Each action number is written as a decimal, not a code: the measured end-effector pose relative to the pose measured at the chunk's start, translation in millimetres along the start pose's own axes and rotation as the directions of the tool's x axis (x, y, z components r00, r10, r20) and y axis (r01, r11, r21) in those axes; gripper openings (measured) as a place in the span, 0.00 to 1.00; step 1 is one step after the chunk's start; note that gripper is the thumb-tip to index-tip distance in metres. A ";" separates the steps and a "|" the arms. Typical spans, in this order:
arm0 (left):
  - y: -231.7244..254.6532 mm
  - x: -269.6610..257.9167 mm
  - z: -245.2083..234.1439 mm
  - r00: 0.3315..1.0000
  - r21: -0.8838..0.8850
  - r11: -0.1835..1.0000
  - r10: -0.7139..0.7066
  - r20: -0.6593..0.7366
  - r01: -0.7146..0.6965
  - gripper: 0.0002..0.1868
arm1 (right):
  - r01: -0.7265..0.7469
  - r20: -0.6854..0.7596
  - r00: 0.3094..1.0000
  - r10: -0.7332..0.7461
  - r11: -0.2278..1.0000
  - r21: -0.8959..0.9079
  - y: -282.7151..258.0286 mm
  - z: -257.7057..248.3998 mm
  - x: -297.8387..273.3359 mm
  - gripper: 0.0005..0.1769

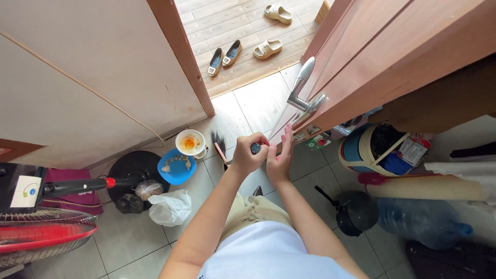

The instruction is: Sweeping the floor of a bedroom using a broom.

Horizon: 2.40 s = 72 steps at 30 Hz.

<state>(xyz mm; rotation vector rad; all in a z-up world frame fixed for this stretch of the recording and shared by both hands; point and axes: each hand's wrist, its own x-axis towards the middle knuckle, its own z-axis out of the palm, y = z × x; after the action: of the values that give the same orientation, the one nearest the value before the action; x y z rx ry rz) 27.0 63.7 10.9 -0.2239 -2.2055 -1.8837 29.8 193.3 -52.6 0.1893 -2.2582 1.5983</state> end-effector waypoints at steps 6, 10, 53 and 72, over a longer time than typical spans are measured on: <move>21.3 -5.4 16.8 0.999 -0.033 0.999 0.019 0.031 -0.018 0.03 | -0.014 -0.149 0.989 -0.014 0.983 -0.184 7.0 -8.7 -11.5 0.33; 38.2 -1.8 13.9 0.998 -0.040 0.999 0.035 0.060 -0.032 0.02 | -0.028 -0.211 0.977 -0.018 0.977 -0.210 22.6 -22.1 -17.0 0.29; 38.3 75.8 -73.3 0.352 -0.202 0.975 0.223 0.909 -0.095 0.04 | -0.031 -0.334 0.943 0.001 0.996 -0.085 31.5 108.1 -37.3 0.10; -17.6 56.6 -50.9 0.144 -0.069 0.973 0.103 0.984 -0.220 0.04 | -0.009 -0.339 0.940 -0.027 0.995 -0.104 50.3 140.3 -44.9 0.21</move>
<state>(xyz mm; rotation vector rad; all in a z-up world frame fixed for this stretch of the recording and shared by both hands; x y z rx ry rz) -28.2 8.7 17.0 -2.2063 -2.6756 -1.5686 24.9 75.7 -154.4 -0.0986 -2.0590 1.3803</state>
